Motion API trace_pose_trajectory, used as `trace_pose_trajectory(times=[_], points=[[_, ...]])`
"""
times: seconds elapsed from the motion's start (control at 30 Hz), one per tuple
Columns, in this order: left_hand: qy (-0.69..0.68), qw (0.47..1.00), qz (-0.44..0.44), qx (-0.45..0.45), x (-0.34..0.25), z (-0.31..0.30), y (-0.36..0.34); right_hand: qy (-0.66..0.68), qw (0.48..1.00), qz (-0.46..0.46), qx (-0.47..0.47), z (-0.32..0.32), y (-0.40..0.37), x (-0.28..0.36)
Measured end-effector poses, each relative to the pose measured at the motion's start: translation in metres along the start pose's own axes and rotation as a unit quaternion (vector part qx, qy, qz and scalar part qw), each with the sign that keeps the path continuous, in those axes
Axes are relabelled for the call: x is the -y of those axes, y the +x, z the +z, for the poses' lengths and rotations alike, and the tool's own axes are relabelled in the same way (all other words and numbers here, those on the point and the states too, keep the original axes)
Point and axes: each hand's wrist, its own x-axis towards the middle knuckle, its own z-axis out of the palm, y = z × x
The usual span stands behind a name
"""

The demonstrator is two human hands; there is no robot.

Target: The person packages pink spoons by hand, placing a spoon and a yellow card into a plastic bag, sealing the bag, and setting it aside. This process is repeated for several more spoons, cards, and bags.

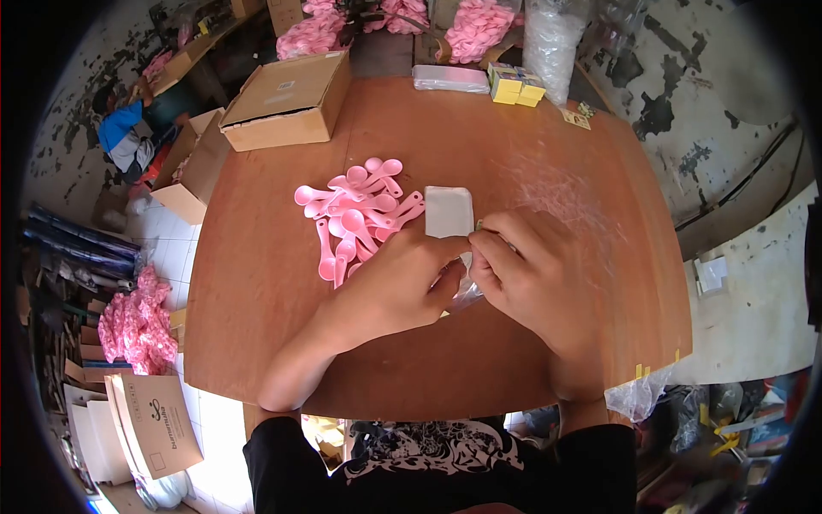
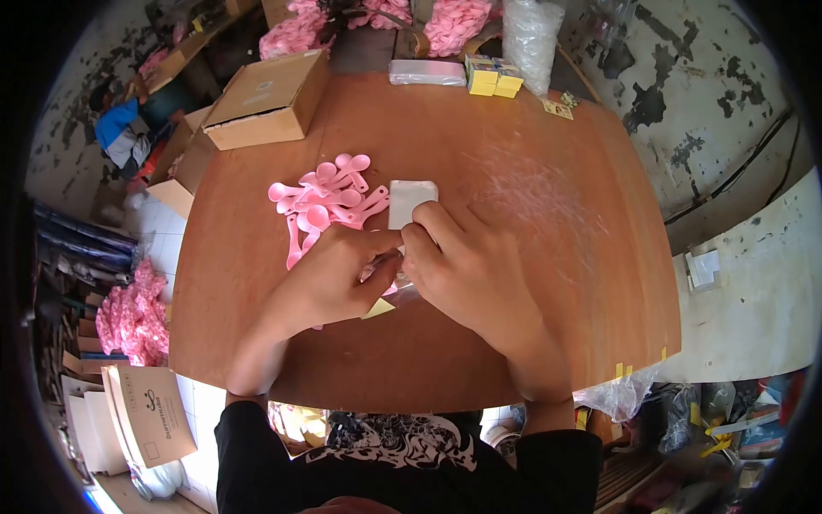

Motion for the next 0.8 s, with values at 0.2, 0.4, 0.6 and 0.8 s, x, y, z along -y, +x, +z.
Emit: trace_pose_trajectory(times=[0.2,0.4,0.6,0.8], points=[[-0.101,0.993,0.040,-0.041,0.000,-0.007,-0.012,0.400,0.889,0.174,-0.143,-0.007,0.001,-0.011],[-0.281,0.943,0.004,-0.176,0.000,-0.011,-0.012,0.811,0.524,0.161,-0.204,-0.028,-0.037,-0.109],[-0.236,0.946,0.030,-0.221,0.015,-0.008,-0.007,0.287,0.859,0.423,0.007,0.011,-0.102,-0.160],[-0.226,0.944,0.005,-0.242,0.016,-0.003,-0.005,0.428,0.871,0.237,0.049,0.006,-0.023,-0.044]])
